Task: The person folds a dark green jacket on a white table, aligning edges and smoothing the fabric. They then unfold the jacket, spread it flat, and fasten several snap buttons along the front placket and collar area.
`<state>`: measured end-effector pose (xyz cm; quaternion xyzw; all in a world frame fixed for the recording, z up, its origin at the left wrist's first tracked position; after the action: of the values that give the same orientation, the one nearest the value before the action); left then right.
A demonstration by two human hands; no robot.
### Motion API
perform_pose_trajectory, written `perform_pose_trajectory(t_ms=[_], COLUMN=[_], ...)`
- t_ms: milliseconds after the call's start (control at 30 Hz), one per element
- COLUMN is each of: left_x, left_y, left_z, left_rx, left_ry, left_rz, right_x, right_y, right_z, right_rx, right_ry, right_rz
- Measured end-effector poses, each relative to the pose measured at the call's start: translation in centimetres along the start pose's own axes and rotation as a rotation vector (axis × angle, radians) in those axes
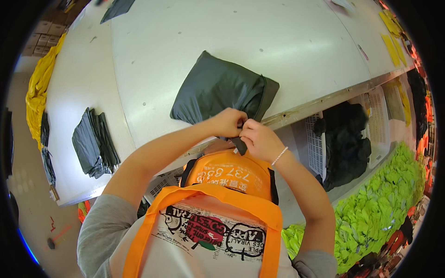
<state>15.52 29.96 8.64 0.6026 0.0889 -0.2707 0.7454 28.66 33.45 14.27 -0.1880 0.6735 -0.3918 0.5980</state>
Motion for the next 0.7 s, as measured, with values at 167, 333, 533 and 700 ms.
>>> perform_pose_trajectory(t_ms=[167,333,533,700], left_x=[-2.3,-0.9,3.2,4.2], left_y=[-0.1,1.8,0.2,1.2], left_z=[-0.3,-0.4,-2.5,1.5], left_rx=[0.292,0.694,0.410,0.222], left_ry=[-0.034,-0.085,-0.056,0.215], left_rz=[0.353,-0.309,-0.633,-0.712], right_x=[-2.4,-1.5,-1.2,-0.3], right_y=[0.5,1.7,2.6,1.9], right_z=[1.1,1.7,1.3,0.9], right_rx=[-0.010,0.030,0.012,0.028], right_ry=[0.019,-0.033,-0.039,-0.074], right_rz=[0.039,0.002,0.039,0.031])
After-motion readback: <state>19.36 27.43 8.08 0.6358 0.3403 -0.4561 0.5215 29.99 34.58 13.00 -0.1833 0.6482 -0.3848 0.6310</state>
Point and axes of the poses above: each hand's wrist, its own z-axis away from the middle knuckle, its own x-axis out of the palm, y = z × x, the point moved 4 cm from there along -z, towards the middle knuckle, and after that the axes turned 2 degrees about z, right-handed, at the moved point
